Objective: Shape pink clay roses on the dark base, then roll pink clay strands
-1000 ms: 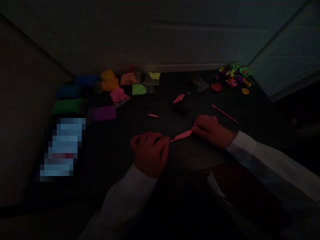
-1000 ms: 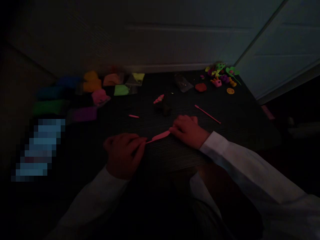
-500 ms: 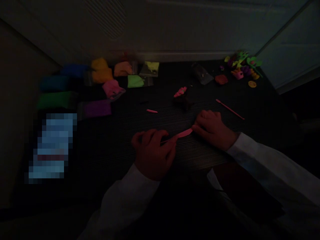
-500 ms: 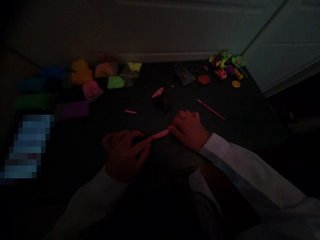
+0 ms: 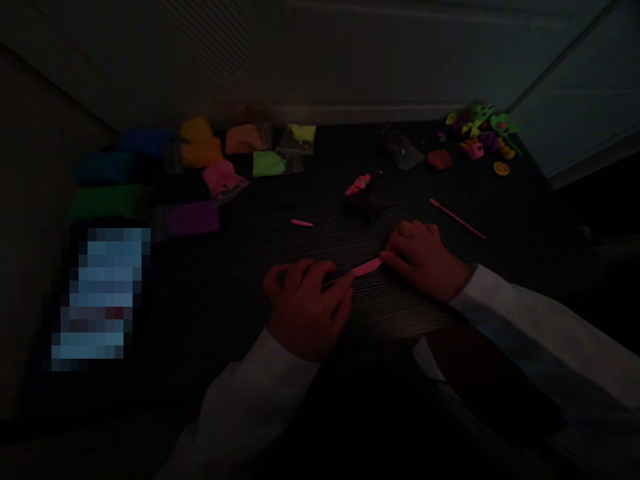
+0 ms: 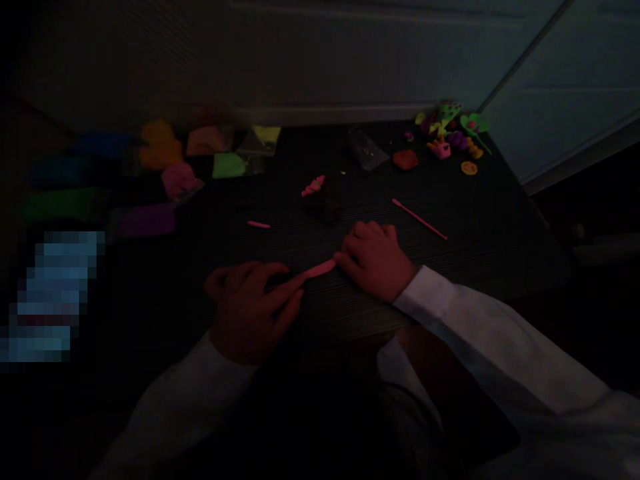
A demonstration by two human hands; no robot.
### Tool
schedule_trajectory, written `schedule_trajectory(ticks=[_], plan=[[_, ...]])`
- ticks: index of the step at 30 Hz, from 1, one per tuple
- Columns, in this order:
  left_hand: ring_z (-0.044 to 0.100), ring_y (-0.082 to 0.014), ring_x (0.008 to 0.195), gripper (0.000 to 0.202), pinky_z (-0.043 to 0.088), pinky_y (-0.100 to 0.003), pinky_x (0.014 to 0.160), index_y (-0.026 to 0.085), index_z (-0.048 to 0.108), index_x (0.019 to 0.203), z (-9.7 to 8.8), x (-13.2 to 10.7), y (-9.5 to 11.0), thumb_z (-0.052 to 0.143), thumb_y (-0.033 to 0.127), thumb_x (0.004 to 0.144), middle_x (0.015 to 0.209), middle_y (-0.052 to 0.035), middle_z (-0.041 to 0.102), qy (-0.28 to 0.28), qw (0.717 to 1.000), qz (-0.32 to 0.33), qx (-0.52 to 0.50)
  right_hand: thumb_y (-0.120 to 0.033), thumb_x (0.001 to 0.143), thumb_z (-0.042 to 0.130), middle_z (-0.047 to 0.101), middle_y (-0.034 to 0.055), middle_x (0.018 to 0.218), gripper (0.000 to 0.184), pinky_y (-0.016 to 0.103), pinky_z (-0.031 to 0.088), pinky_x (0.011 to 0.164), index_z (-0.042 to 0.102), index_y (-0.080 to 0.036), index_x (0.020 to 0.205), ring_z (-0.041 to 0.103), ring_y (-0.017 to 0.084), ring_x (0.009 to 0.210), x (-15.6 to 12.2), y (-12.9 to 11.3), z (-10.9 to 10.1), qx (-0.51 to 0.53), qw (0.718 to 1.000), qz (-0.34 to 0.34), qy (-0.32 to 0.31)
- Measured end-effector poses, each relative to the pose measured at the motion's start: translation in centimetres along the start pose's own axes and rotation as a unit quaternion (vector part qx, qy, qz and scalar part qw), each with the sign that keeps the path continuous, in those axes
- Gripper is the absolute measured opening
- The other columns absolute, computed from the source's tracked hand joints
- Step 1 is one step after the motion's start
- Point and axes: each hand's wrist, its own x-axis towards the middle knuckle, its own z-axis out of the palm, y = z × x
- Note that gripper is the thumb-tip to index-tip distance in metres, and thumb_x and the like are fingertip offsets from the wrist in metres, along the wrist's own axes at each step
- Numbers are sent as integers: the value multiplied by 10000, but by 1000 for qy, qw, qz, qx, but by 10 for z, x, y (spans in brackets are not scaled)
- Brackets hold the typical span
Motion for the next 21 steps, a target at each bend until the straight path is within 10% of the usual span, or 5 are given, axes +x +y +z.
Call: schedule_trajectory(ticks=[21], plan=[[395,-260,971,257,215,-470,816,302,588,985,3,-1,2,501,294,743,988,-21,571,6,999,5,32,-504,765,417,514,54,822,368,344,274,679,600,-193,690,466,211,814,14,1,-15,-36,996,4,-83]])
